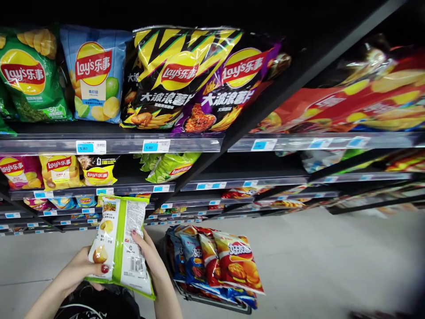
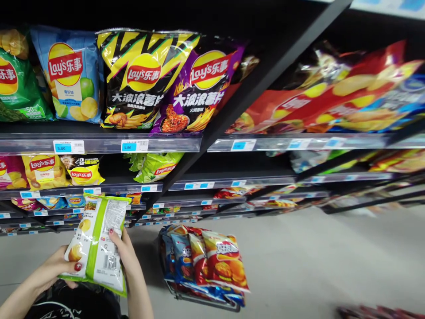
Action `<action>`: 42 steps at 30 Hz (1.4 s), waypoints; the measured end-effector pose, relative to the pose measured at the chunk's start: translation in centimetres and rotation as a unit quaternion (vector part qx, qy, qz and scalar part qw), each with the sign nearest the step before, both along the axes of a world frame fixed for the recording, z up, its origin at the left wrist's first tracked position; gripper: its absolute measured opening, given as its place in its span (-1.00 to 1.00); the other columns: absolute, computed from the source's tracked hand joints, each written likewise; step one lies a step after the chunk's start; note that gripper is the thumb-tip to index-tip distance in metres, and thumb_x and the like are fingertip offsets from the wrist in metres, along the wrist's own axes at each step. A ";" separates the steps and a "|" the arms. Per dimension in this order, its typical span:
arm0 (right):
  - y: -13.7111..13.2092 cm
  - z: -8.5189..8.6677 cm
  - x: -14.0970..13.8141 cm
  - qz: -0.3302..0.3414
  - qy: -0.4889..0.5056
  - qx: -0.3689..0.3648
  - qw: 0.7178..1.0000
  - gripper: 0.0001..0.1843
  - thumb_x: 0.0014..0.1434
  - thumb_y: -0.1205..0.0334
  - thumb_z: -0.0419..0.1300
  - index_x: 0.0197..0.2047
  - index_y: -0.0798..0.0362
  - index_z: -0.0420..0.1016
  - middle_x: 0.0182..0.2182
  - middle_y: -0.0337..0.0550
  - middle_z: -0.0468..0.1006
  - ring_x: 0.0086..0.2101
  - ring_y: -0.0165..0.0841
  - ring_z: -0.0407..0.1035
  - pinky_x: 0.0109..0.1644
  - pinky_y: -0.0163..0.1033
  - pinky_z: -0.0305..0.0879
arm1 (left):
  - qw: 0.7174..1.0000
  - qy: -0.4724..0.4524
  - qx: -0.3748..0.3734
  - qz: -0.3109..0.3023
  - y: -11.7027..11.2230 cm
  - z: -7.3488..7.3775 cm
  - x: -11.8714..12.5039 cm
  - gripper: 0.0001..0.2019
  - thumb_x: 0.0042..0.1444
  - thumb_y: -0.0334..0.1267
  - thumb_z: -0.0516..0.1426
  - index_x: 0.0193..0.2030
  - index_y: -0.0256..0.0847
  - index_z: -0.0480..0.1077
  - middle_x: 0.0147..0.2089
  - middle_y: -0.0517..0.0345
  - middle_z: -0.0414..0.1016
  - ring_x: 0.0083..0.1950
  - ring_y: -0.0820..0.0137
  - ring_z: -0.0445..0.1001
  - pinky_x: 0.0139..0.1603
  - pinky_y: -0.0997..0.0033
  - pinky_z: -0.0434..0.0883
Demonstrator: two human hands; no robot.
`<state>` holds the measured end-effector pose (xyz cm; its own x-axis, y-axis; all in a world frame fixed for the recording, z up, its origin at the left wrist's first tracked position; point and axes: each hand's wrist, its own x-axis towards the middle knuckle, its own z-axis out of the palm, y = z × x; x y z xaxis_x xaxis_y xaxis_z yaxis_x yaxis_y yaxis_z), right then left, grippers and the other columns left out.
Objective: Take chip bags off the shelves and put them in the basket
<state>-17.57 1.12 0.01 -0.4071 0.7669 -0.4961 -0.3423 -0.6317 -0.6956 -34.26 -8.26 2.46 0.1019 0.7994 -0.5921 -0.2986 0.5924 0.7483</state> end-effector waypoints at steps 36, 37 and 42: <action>-2.8 -1.6 1.8 -0.035 0.022 0.138 0.989 -0.12 -0.39 0.01 0.43 0.07 -0.07 0.30 -0.03 -0.10 0.49 0.02 -0.05 0.30 0.11 -0.05 0.19 | 0.984 -0.096 0.147 0.003 -0.4 -1.5 1.0 -0.31 -0.34 -0.24 0.36 0.03 -0.27 0.33 -0.05 -0.14 0.50 -0.01 0.03 0.43 0.00 0.09 0.32; -2.9 -1.6 1.9 -0.031 0.022 0.149 0.988 -0.08 -0.43 -0.02 0.44 0.07 -0.06 0.30 -0.02 -0.07 0.48 0.04 -0.04 0.28 0.12 -0.04 0.18 | 0.983 -0.099 0.156 0.002 -0.4 -1.7 1.1 -0.34 -0.33 -0.24 0.36 0.01 -0.28 0.35 -0.07 -0.14 0.51 -0.02 0.01 0.43 -0.01 0.08 0.33; -2.2 -0.3 2.5 0.010 -0.067 0.180 0.981 -0.07 -0.31 -0.01 0.40 0.13 -0.01 0.15 0.00 0.03 0.45 -0.04 0.00 0.34 -0.03 -0.02 0.31 | 0.985 -0.016 0.158 0.074 -0.1 -3.7 1.3 -0.30 -0.34 -0.08 0.35 0.01 -0.29 0.35 -0.06 -0.17 0.50 0.03 -0.04 0.38 0.03 0.04 0.31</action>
<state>-15.07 -1.04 -0.31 -0.3743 0.8944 -0.2446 -0.2230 -0.3429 -0.9125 -33.00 -8.41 -1.28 -0.0152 0.9505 -0.3103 -0.3905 0.2801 0.8770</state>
